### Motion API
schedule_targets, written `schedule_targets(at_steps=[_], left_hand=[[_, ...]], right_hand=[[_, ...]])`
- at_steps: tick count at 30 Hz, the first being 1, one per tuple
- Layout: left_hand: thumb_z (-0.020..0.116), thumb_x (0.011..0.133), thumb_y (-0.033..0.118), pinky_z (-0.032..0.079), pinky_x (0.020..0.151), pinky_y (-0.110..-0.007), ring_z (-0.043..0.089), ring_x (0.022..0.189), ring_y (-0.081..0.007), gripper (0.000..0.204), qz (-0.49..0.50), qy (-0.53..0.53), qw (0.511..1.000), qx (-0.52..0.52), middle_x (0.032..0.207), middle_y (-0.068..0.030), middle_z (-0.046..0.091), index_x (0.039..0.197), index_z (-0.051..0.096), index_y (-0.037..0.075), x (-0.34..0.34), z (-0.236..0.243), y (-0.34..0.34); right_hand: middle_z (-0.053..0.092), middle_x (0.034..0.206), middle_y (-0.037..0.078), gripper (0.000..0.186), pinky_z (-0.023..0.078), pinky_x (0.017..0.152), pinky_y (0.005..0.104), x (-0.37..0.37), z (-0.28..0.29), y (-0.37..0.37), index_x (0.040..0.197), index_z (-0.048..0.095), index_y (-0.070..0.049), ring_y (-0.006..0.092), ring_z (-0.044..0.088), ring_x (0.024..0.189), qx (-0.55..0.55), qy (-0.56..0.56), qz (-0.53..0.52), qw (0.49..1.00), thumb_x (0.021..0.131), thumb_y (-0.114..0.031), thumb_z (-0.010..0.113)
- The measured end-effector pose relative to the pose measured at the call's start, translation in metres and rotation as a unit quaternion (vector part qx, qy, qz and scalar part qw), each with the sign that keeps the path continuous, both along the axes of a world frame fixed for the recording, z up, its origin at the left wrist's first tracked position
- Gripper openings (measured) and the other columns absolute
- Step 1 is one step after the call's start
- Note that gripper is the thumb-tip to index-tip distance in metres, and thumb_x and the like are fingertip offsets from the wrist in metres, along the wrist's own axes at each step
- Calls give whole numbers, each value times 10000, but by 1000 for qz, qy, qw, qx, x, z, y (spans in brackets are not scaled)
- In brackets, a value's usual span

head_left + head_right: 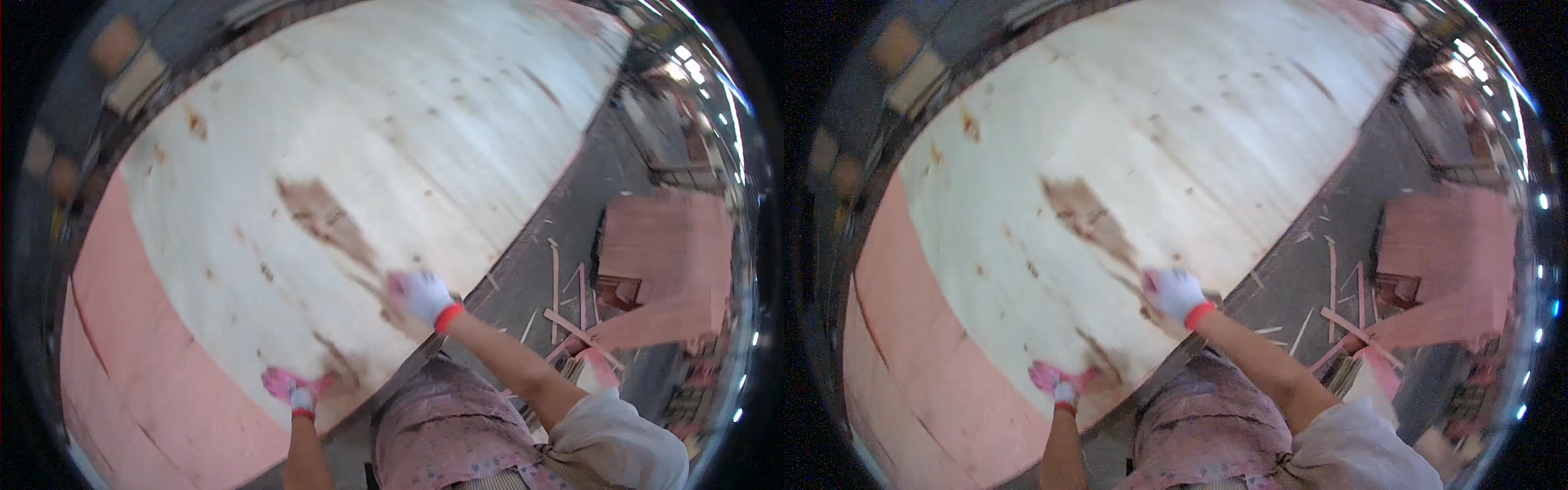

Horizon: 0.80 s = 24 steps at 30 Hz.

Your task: The person picks up wood veneer sheets from stacks and lays them onto a long conveyor table, aligning and smoothing them into place by hand.

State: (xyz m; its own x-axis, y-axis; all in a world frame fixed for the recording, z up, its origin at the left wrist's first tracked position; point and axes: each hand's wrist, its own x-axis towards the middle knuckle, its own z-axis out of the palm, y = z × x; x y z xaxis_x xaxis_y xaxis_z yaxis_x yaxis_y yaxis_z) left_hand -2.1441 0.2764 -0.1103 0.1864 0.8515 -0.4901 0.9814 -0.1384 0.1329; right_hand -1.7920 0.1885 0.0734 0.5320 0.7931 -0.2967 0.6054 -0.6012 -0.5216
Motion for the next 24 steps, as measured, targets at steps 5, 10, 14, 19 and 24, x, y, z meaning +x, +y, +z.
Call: schedule_targets(at_steps=[5, 10, 14, 19, 24], left_hand=[[727, 317, 805, 25, 1144, -453, -20, 1408, -385, 1617, 22, 94, 995, 21, 1501, -281, 5, 1438, -98, -18, 17, 24, 5], [799, 338, 710, 267, 1080, -451, 220, 1365, -306, 1449, 57, 154, 986, 23, 1445, -243, 239, 1417, 135, 7, 33, 60, 10], [805, 606, 478, 381, 1025, -413, 421, 1237, -321, 960, 98, 25, 985, -137, 1344, -194, 446, 1357, 367, 71, 55, 43, 21], [764, 685, 310, 423, 967, -371, 491, 1134, -269, 756, -11, -231, 967, -102, 1269, -164, 502, 1314, 423, 66, 143, 9, -23], [724, 765, 142, 465, 909, -330, 562, 1030, -216, 568, -86, -428, 844, -312, 1193, -134, 558, 1271, 478, 60, 346, -40, -107]], right_hand=[[647, 948, 163, 319, 483, 778, 449, 11, -11, -227, 923, 622, -75, 357, 610, 910, -132, 11, -138, 981, 778, -350, 548], [645, 656, 106, 289, 504, 561, 343, -27, -85, -471, 862, 670, -32, 197, 626, 573, -58, 173, -538, 823, 749, -276, 562], [648, 725, 86, 194, 500, 566, 390, -126, -204, -687, 781, 661, -28, 225, 620, 630, 51, 237, -796, 555, 717, -212, 665], [680, 846, 110, 224, 518, 619, 430, -221, -287, -748, 893, 700, -80, 255, 642, 709, -199, 247, -546, 775, 787, -257, 616], [663, 801, 97, 254, 523, 587, 424, -191, -367, -771, 805, 681, -82, 265, 663, 756, -76, 264, -796, 540, 884, -187, 463]])
